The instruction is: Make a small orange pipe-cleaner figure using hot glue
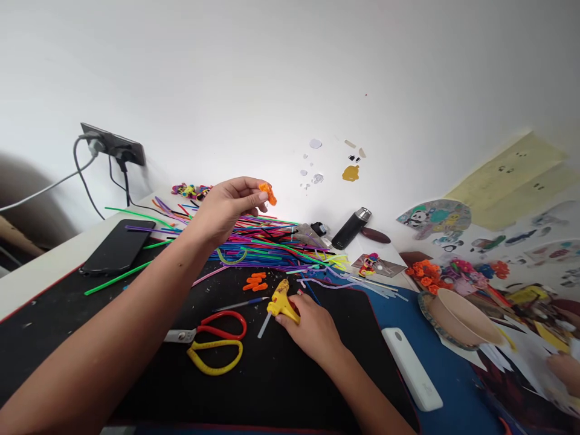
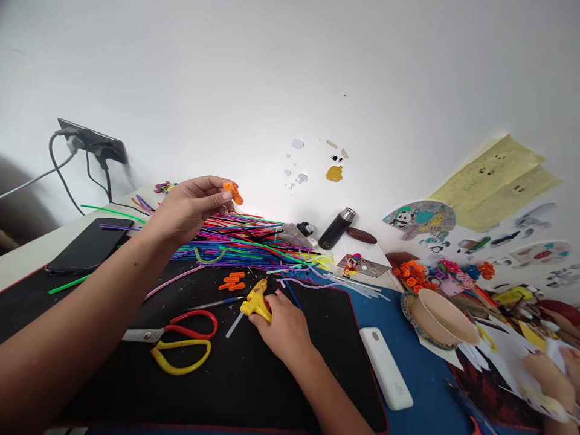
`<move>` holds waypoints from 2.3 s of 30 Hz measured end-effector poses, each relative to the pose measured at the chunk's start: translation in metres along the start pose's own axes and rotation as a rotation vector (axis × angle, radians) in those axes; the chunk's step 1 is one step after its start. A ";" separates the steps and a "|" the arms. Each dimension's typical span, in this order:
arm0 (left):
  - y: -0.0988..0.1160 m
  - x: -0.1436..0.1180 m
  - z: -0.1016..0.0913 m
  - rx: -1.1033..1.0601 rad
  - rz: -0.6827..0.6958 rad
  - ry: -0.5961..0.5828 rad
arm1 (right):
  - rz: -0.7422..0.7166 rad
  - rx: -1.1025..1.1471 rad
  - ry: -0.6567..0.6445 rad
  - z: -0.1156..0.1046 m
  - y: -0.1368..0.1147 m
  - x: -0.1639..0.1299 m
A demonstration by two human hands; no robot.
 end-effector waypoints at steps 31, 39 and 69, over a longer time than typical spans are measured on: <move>-0.020 0.007 -0.007 0.080 -0.052 -0.036 | -0.319 -0.368 -0.193 0.002 -0.068 0.086; -0.025 0.008 -0.006 0.067 -0.084 -0.038 | -0.291 -0.299 -0.160 0.002 -0.066 0.081; -0.101 -0.024 0.045 0.388 -0.441 -0.382 | -0.017 1.310 0.403 -0.010 0.034 0.068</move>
Point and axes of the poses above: each hand's wrist, its own x-axis towards the middle knuckle, its own z-axis out of the palm, y = z × x, the point moved 2 cm from there along x, towards the middle knuckle, and after that the axes turned 1 degree about -z, right-handed, at the moved point
